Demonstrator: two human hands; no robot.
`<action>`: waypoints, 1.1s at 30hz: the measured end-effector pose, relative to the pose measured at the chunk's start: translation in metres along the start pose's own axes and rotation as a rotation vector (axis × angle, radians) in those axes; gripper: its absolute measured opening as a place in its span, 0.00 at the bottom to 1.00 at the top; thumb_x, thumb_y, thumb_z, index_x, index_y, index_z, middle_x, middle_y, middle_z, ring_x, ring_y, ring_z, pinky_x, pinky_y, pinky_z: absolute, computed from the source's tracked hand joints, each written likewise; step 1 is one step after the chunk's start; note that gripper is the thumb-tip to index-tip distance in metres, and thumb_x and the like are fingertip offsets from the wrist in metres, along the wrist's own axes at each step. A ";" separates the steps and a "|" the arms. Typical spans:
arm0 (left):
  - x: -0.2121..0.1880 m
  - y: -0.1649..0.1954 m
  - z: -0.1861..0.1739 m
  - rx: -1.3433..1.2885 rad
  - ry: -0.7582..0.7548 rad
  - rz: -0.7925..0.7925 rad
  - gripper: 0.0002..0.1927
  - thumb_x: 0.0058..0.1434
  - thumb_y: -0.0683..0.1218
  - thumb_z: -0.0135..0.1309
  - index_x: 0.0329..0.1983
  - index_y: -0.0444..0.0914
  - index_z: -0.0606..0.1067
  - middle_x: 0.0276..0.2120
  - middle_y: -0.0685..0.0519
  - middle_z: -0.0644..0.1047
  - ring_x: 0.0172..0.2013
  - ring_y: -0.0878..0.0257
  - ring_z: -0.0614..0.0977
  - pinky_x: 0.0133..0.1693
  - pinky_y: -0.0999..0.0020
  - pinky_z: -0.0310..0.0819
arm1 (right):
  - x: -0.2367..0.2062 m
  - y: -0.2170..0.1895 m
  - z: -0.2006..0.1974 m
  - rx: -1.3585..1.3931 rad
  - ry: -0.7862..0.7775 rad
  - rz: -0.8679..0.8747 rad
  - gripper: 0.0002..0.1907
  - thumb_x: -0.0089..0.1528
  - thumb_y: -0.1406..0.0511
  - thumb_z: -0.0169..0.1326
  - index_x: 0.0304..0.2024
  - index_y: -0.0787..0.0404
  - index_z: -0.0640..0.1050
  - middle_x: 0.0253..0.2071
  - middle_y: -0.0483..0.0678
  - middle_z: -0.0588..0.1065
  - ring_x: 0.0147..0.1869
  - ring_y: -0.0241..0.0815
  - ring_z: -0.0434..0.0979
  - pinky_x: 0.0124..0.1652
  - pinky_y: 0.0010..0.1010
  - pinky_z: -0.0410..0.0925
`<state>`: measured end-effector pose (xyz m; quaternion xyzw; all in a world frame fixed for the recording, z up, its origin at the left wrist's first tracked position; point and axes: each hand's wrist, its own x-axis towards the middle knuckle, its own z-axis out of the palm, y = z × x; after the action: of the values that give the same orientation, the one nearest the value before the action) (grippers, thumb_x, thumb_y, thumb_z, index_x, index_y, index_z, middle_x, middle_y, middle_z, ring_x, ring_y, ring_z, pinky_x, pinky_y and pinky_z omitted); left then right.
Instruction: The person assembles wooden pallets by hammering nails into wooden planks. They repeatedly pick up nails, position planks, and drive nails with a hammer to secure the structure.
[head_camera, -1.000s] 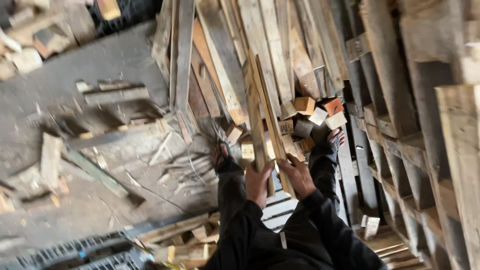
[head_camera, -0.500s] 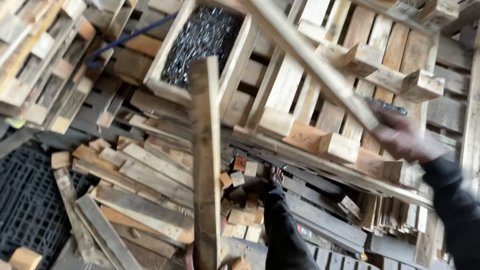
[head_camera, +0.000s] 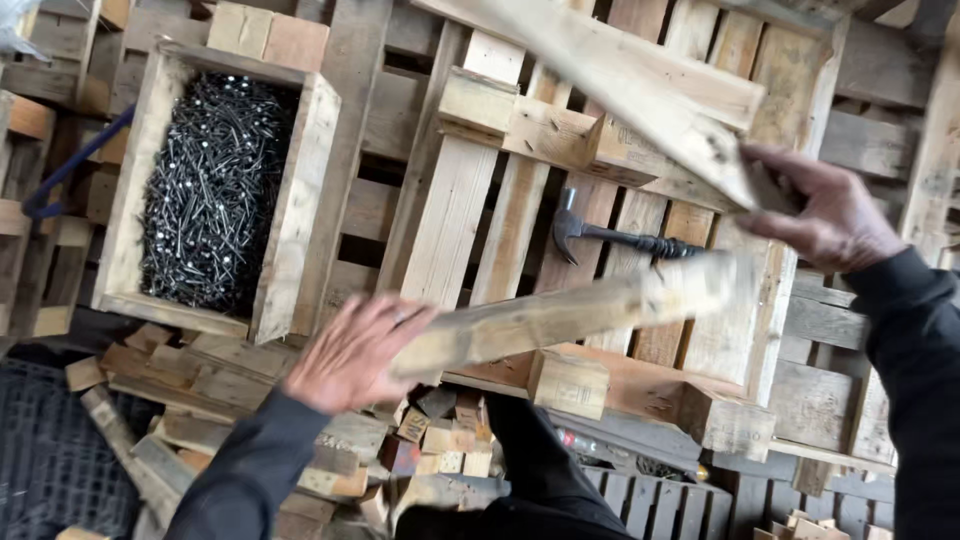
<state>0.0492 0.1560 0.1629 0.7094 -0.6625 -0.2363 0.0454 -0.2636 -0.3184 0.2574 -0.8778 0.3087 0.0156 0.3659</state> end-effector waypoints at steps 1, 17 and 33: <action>0.029 -0.011 -0.004 0.081 0.048 0.081 0.52 0.46 0.66 0.58 0.74 0.45 0.59 0.74 0.45 0.57 0.72 0.49 0.54 0.66 0.30 0.40 | 0.009 0.010 0.008 -0.025 -0.060 -0.053 0.50 0.50 0.53 0.65 0.73 0.58 0.66 0.69 0.58 0.69 0.68 0.56 0.73 0.60 0.47 0.70; 0.179 0.008 0.093 -0.401 -0.099 -0.427 0.51 0.43 0.63 0.71 0.72 0.59 0.64 0.76 0.56 0.49 0.71 0.41 0.53 0.67 0.30 0.44 | 0.002 0.119 0.152 -0.536 0.120 -0.058 0.38 0.62 0.57 0.56 0.75 0.45 0.63 0.73 0.60 0.59 0.79 0.69 0.50 0.71 0.72 0.41; 0.177 -0.020 0.104 -0.284 0.420 -0.053 0.28 0.63 0.62 0.59 0.61 0.43 0.76 0.67 0.47 0.69 0.59 0.46 0.74 0.60 0.49 0.69 | 0.000 0.118 0.161 -0.411 0.259 0.101 0.29 0.67 0.69 0.48 0.72 0.51 0.68 0.76 0.55 0.62 0.81 0.63 0.52 0.71 0.66 0.47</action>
<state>0.0286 0.0145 0.0152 0.7465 -0.5797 -0.1756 0.2753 -0.2968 -0.2774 0.0651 -0.9118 0.3871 -0.0165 0.1360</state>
